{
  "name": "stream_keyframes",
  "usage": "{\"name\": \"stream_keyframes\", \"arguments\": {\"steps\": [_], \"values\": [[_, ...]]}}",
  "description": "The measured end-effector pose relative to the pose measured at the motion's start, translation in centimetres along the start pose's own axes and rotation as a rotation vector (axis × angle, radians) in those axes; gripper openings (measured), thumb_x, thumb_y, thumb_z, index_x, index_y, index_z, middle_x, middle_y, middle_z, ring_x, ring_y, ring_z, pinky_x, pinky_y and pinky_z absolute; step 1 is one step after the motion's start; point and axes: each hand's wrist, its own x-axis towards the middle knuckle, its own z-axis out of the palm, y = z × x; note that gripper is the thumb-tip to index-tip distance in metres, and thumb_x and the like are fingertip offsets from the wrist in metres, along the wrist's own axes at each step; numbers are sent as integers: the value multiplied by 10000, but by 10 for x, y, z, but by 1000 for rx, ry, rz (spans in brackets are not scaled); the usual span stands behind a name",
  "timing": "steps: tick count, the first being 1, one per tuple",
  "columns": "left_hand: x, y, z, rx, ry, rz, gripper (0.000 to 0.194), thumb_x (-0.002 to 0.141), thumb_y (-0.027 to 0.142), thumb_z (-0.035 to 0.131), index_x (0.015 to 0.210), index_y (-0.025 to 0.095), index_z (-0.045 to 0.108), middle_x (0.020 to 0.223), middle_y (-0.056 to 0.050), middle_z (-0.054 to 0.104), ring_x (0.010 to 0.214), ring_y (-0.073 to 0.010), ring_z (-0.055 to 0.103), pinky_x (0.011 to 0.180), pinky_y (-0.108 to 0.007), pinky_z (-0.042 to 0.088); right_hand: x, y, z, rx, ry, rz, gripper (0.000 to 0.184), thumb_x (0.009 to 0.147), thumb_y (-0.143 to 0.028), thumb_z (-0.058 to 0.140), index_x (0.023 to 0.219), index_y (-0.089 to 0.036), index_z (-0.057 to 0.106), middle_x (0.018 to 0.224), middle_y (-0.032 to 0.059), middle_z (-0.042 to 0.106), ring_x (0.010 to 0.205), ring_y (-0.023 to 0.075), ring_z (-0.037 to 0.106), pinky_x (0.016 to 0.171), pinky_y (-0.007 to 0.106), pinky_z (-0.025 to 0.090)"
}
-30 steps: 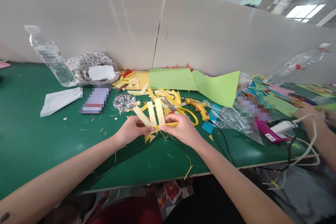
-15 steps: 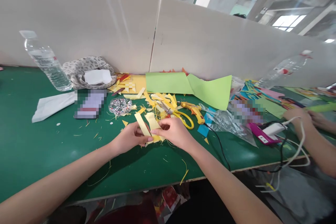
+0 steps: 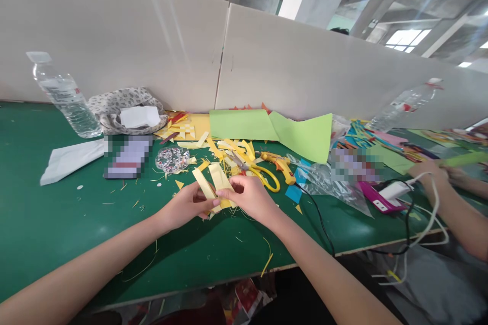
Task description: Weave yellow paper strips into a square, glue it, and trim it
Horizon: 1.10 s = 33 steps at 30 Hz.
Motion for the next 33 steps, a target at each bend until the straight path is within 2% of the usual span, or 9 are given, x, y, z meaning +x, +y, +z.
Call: {"name": "stream_keyframes", "arguments": {"steps": [3, 7, 9, 14, 17, 25, 30, 33], "values": [[0, -2, 0, -44, -13, 20, 475, 637, 306, 744, 998, 162, 472, 787, -19, 622, 652, -137, 600, 567, -261, 479, 0, -2, 1, -31, -5, 17, 367, 812, -433, 509, 589, -213, 318, 489, -57, 383, 448, 90, 351, 439, 232, 218], [-2, -3, 0, -58, -25, 65, 627, 592, 241, 778, 1097, 197, 411, 955, -60, 623, 685, -145, 620, 601, -281, 487, 0, -5, 3, -91, -15, 15, 285, 857, -408, 451, 663, -225, 350, 501, -31, 469, 452, 128, 440, 457, 251, 238], [-2, -3, 1, -65, -28, 79, 630, 603, 233, 768, 1115, 206, 401, 999, -69, 610, 719, -156, 628, 614, -287, 493, 1, -6, 4, -131, 6, 11, 282, 853, -405, 460, 663, -228, 348, 501, -26, 464, 452, 134, 426, 458, 257, 225], [0, -2, 1, -76, 48, 84, 528, 649, 249, 728, 1073, 197, 418, 897, -38, 608, 661, -130, 612, 588, -268, 488, 1, -5, 6, -149, 22, -5, 282, 853, -399, 456, 657, -227, 348, 492, -39, 432, 443, 120, 379, 454, 253, 203], [1, -2, 0, -68, 55, 95, 509, 660, 235, 713, 1078, 205, 423, 916, -37, 618, 681, -132, 622, 591, -262, 489, 1, -5, 6, -144, 10, -13, 260, 852, -391, 459, 674, -221, 375, 504, -45, 447, 439, 109, 391, 451, 245, 195], [-2, 3, 0, -157, 19, 62, 489, 706, 218, 660, 1126, 186, 412, 983, -81, 609, 857, -216, 650, 614, -275, 500, 1, -4, 5, -188, 2, -26, 282, 852, -388, 458, 659, -221, 339, 503, -50, 419, 445, 108, 390, 454, 250, 194], [0, 1, -1, -180, 41, 60, 670, 626, 189, 740, 1190, 199, 378, 1012, -75, 606, 815, -188, 642, 655, -294, 508, 1, -5, 8, -263, 5, -14, 251, 853, -392, 473, 686, -218, 404, 486, -52, 412, 443, 111, 394, 463, 248, 181], [2, -1, 0, -164, 86, 58, 692, 615, 184, 748, 1192, 190, 367, 973, -65, 627, 746, -152, 628, 651, -292, 509, 0, -5, 12, -314, 12, -31, 228, 862, -396, 462, 721, -216, 448, 505, -41, 445, 467, 118, 418, 469, 245, 179]]}}
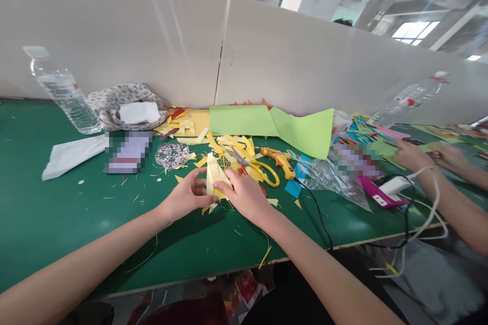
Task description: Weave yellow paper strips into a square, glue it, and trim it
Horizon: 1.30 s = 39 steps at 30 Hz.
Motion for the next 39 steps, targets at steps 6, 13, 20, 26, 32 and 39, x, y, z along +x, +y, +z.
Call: {"name": "stream_keyframes", "arguments": {"steps": [6, 13, 20, 26, 32, 39], "values": [[2, 2, 0, 3, -21, -22, 580, 633, 151, 716, 1127, 168, 413, 860, -44, 659, 739, -157, 630, 639, -285, 500, -1, 1, 2, -41, 12, 9, 247, 849, -396, 485, 696, -206, 453, 516, -39, 464, 468, 108, 417, 470, 239, 176], [7, 2, -5, 41, -9, -44, 571, 600, 144, 745, 1087, 183, 450, 686, 36, 633, 650, -132, 624, 663, -278, 480, -2, 5, 1, 51, 68, 16, 281, 818, -389, 511, 628, -191, 453, 548, -26, 489, 498, 101, 415, 471, 236, 211], [5, 3, -4, 95, -90, -65, 394, 605, 180, 746, 950, 169, 555, 727, 3, 666, 680, -146, 629, 700, -298, 470, -2, 10, -9, 340, -6, 66, 189, 706, -333, 620, 627, -169, 567, 630, 0, 588, 549, 108, 479, 488, 224, 320], [5, 4, -4, 72, -96, -103, 282, 690, 269, 701, 935, 178, 593, 751, 11, 652, 695, -119, 606, 696, -270, 478, -1, 13, -9, 472, 4, 104, 132, 686, -293, 635, 680, -160, 634, 693, 30, 657, 633, 151, 569, 552, 256, 410], [6, 2, -2, 16, -136, -67, 329, 699, 273, 700, 992, 181, 581, 825, -16, 681, 739, -133, 620, 711, -282, 485, 2, 17, -2, 625, 17, 157, 225, 678, -299, 658, 848, -153, 678, 855, 77, 707, 761, 208, 641, 646, 312, 489], [3, 7, 1, 46, -88, -49, 342, 725, 286, 677, 1022, 179, 543, 816, -11, 681, 739, -120, 617, 717, -266, 489, 1, 19, 4, 723, 48, 170, 291, 687, -320, 664, 925, -153, 678, 905, 89, 712, 804, 227, 661, 684, 334, 519]]}}
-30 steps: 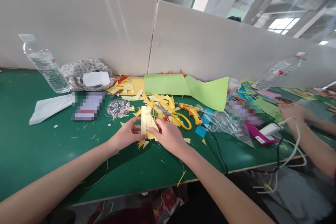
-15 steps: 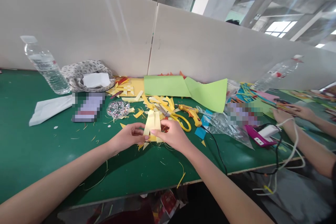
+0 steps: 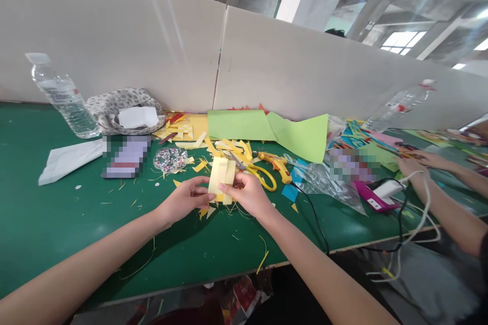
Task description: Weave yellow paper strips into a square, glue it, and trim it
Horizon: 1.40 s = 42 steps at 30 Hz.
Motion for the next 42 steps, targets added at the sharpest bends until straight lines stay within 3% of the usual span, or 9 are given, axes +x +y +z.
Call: {"name": "stream_keyframes", "arguments": {"steps": [10, 15, 17, 24, 36, 42], "values": [[2, -4, 0, -21, 78, 32, 406, 667, 250, 723, 989, 160, 491, 711, -1, 667, 632, -112, 615, 662, -262, 478, 1, -2, 0, -50, 9, -18, 250, 678, -353, 678, 820, -148, 699, 812, 73, 712, 778, 224, 653, 664, 313, 507], [3, -4, -1, -50, 104, 65, 406, 642, 251, 737, 953, 164, 490, 722, -13, 662, 676, -141, 631, 641, -267, 473, 3, -6, -17, -19, -269, 1, 265, 660, -309, 696, 896, -189, 703, 861, 44, 717, 817, 205, 656, 705, 310, 508], [3, -3, -2, -66, 111, 62, 404, 631, 238, 741, 943, 165, 494, 726, -15, 660, 684, -150, 634, 638, -272, 471, 5, -6, -22, -7, -303, 20, 268, 643, -275, 702, 900, -196, 700, 855, 36, 719, 819, 197, 659, 725, 315, 512], [2, 1, -2, -73, 117, 49, 430, 631, 224, 745, 981, 155, 505, 752, -26, 673, 645, -132, 621, 645, -278, 468, 5, -5, -20, -74, -210, -3, 153, 631, -227, 683, 776, -180, 688, 776, 36, 712, 748, 188, 661, 673, 311, 514], [3, -6, -3, -87, 106, 84, 504, 598, 238, 775, 1007, 152, 493, 772, -44, 694, 637, -149, 639, 644, -292, 486, 1, -9, -9, -84, -179, 27, 137, 646, -265, 672, 747, -172, 678, 794, 58, 713, 755, 198, 661, 689, 318, 512], [5, -9, -3, -101, 83, 100, 523, 600, 250, 779, 1020, 152, 484, 785, -55, 700, 694, -177, 660, 665, -305, 493, -2, -12, -9, -166, -140, -16, 140, 671, -312, 653, 649, -174, 642, 634, 11, 640, 590, 141, 578, 528, 250, 425]]}}
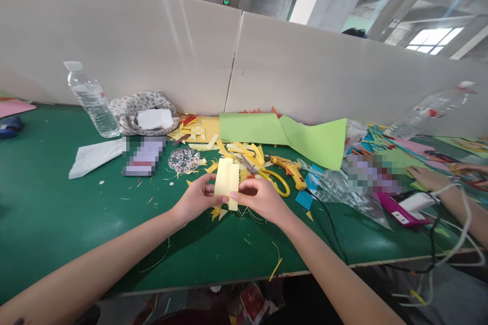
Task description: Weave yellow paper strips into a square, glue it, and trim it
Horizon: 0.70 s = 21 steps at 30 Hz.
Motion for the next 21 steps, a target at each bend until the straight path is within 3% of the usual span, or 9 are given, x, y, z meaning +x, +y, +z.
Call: {"name": "stream_keyframes", "arguments": {"steps": [7, 21], "values": [[1, -2, -1, -1, 12, 0, 579, 587, 246, 787, 1066, 146, 479, 811, -70, 705, 693, -184, 663, 653, -304, 492, 2, 5, -3, 30, -70, -15, 137, 644, -298, 677, 703, -178, 652, 696, 16, 663, 635, 147, 595, 561, 251, 445], [0, 1, -1, -2, 34, -7, 559, 569, 218, 797, 1025, 158, 479, 821, -67, 710, 729, -197, 671, 688, -321, 504, 3, 5, 1, 81, -29, 1, 144, 640, -276, 696, 737, -175, 663, 782, 48, 706, 749, 186, 664, 716, 324, 524]]}}
